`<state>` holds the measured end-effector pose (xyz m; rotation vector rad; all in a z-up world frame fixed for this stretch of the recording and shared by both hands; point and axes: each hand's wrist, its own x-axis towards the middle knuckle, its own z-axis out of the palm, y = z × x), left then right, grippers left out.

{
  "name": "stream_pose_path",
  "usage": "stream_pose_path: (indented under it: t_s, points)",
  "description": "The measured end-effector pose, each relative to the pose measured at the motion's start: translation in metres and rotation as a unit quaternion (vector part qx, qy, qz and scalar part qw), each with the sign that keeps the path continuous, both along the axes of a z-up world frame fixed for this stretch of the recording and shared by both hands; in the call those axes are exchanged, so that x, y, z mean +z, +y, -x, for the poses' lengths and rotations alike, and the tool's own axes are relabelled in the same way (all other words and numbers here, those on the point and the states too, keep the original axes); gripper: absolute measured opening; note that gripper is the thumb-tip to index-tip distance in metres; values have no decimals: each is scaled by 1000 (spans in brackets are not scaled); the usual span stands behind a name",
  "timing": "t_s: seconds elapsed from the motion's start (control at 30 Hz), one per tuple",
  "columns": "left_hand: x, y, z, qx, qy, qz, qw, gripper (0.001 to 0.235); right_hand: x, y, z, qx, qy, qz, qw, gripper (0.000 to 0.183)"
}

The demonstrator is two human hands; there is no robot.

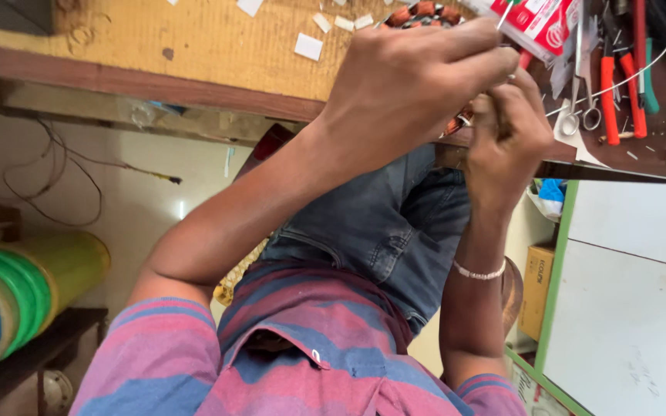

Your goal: The person repairs a motor stator by hand, inserting white plastic spacers into the copper windings, trimming excess wire with scissors, and adjusting connections. The work is performed on a cluttered workbench with various tools and parts visible.

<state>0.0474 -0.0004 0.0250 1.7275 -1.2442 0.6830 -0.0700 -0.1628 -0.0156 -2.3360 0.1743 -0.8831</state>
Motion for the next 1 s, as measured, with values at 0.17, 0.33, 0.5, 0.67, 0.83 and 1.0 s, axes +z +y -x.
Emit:
stream_pose_path:
  t_s: [0.17, 0.33, 0.5, 0.67, 0.83, 1.0]
  points:
    - [-5, 34, -16, -33, 172, 76, 982, 17, 24, 34, 34, -23, -112, -250, 962, 15]
    - [-26, 68, -20, -73, 435, 137, 887, 21, 31, 60, 44, 15, 0, -133, 991, 13]
    - [-56, 78, 3, -85, 598, 242, 760, 24, 23, 58, 8, -49, 53, -42, 997, 25]
    - [-75, 72, 24, -125, 693, 238, 669, 23, 32, 61, -1, -51, 45, 47, 997, 19]
    - [-70, 60, 30, -185, 735, 217, 616, 30, 39, 65, 4, -38, 43, -8, 998, 10]
    - [-62, 50, 40, -215, 746, 193, 600, 33, 31, 71, 15, -28, 10, -60, 998, 12]
